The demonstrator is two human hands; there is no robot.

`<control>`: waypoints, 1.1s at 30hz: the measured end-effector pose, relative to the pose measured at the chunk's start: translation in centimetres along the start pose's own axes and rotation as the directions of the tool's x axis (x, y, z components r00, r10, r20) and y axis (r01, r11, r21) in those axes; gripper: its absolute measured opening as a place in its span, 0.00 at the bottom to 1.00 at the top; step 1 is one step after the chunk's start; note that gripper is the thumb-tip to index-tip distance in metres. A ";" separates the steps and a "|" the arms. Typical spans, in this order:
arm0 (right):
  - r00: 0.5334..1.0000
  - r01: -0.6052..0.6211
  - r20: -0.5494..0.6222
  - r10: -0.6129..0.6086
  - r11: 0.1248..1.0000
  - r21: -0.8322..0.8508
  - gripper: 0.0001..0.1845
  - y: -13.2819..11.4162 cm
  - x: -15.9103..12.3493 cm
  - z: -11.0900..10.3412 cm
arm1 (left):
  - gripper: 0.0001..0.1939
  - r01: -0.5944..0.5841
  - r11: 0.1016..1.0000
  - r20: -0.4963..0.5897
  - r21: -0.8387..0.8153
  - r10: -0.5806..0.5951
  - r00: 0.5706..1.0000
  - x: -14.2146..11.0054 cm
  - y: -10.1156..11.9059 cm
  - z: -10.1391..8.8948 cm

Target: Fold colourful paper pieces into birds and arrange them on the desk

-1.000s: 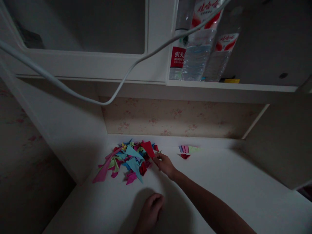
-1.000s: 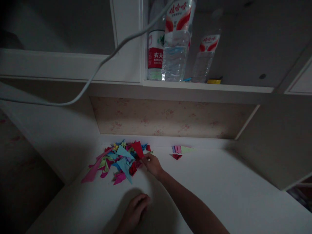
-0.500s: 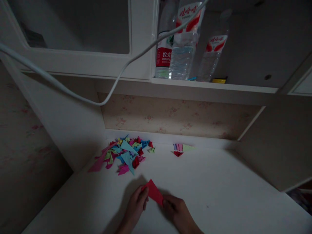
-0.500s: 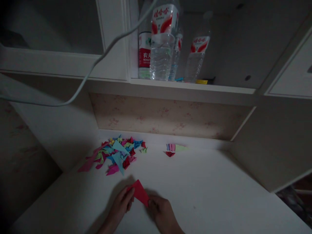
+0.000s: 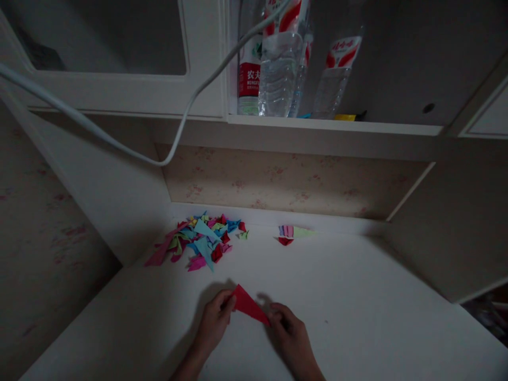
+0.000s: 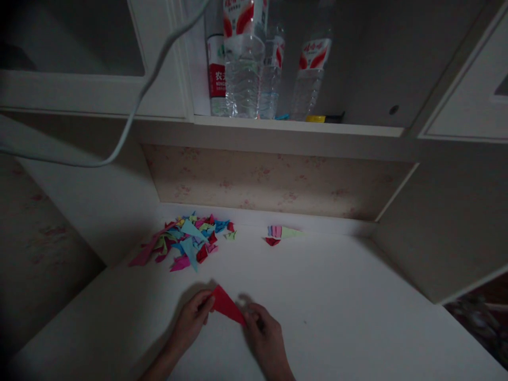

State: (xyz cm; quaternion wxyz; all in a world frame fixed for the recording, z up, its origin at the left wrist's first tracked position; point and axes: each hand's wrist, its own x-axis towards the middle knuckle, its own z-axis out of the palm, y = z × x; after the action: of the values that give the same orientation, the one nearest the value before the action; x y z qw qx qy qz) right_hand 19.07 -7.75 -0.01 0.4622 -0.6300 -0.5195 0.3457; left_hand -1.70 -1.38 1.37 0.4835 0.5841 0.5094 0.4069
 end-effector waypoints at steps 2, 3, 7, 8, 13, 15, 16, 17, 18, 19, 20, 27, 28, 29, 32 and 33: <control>1.000 0.000 0.007 0.000 1.000 0.000 0.25 -0.2 -0.2 0.0 | 0.22 -0.001 1.000 -0.017 -0.011 0.001 1.000 0.1 -0.1 0.0; 1.000 -0.003 0.020 0.003 1.000 0.001 0.25 -0.4 -0.3 0.0 | 0.22 -0.001 1.000 -0.027 -0.020 0.000 1.000 0.2 -0.1 0.0; 0.994 0.051 0.100 -0.054 0.998 0.035 0.22 -1.5 -0.4 -0.1 | 0.24 0.029 0.997 -0.060 -0.070 -0.033 0.998 0.4 -0.3 -0.1; 0.992 0.060 0.107 -0.065 0.997 0.045 0.21 -1.7 -0.3 -0.1 | 0.24 0.039 0.996 -0.065 -0.080 -0.045 0.997 0.4 -0.2 -0.1; 0.998 -0.061 0.035 0.057 0.993 0.103 0.22 -1.5 -0.1 -0.3 | 0.26 0.057 0.995 -0.049 -0.076 -0.061 0.997 0.2 0.2 -0.1; 0.993 -0.116 0.010 0.116 0.980 0.161 0.24 -1.0 -0.1 -0.3 | 0.25 0.058 0.997 -0.054 -0.046 -0.061 0.997 0.1 0.3 -0.1; 0.991 -0.131 0.001 0.133 0.972 0.193 0.24 -0.8 0.0 -0.3 | 0.24 0.053 0.998 -0.059 -0.033 -0.055 0.997 0.1 0.4 -0.1; 0.990 -0.139 -0.007 0.144 0.965 0.221 0.24 -0.6 0.0 -0.3 | 0.24 0.045 0.999 -0.059 -0.025 -0.047 0.997 0.1 0.4 -0.1; 0.989 -0.141 -0.017 0.149 0.960 0.244 0.23 -0.4 0.0 -0.3 | 0.23 0.036 0.999 -0.054 -0.021 -0.037 0.998 0.1 0.4 -0.1; 0.988 -0.140 -0.024 0.151 0.956 0.259 0.23 -0.2 0.0 -0.3 | 0.23 0.027 0.999 -0.044 -0.019 -0.028 0.999 0.1 0.3 -0.1; 0.988 -0.138 -0.032 0.151 0.954 0.267 0.23 -0.1 0.1 -0.3 | 0.22 0.024 1.000 -0.031 -0.017 -0.024 0.999 0.2 0.3 -0.2; 0.995 -0.087 -0.037 0.097 0.975 0.205 0.30 -0.2 -0.1 -0.2 | 0.24 0.094 0.994 -0.024 -0.050 -0.096 0.995 0.5 -0.2 -0.8; 0.998 -0.059 -0.024 0.064 0.984 0.168 0.33 -0.2 -0.2 -0.2 | 0.25 0.110 0.992 -0.026 -0.067 -0.112 0.993 0.5 -0.3 -0.9; 1.000 -0.028 -0.001 0.028 0.992 0.124 0.35 -0.2 -0.4 -0.2 | 0.26 0.123 0.989 -0.024 -0.082 -0.126 0.992 0.5 -0.4 -0.9; 0.993 0.088 0.081 -0.086 0.996 -0.023 0.35 0.2 -0.9 0.0 | 0.27 0.150 0.983 -0.009 -0.104 -0.151 0.988 0.6 -0.7 -0.9; 0.987 0.137 0.095 -0.130 0.988 -0.070 0.34 0.4 -1.1 0.1 | 0.27 0.154 0.982 -0.003 -0.105 -0.156 0.988 0.6 -0.8 -0.9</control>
State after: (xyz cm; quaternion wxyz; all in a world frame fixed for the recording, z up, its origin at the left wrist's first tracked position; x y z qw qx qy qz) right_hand 18.84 -8.86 -0.48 0.4361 -0.5949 -0.5935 0.3219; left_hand -2.63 -0.62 0.79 0.5406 0.5143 0.5341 0.3974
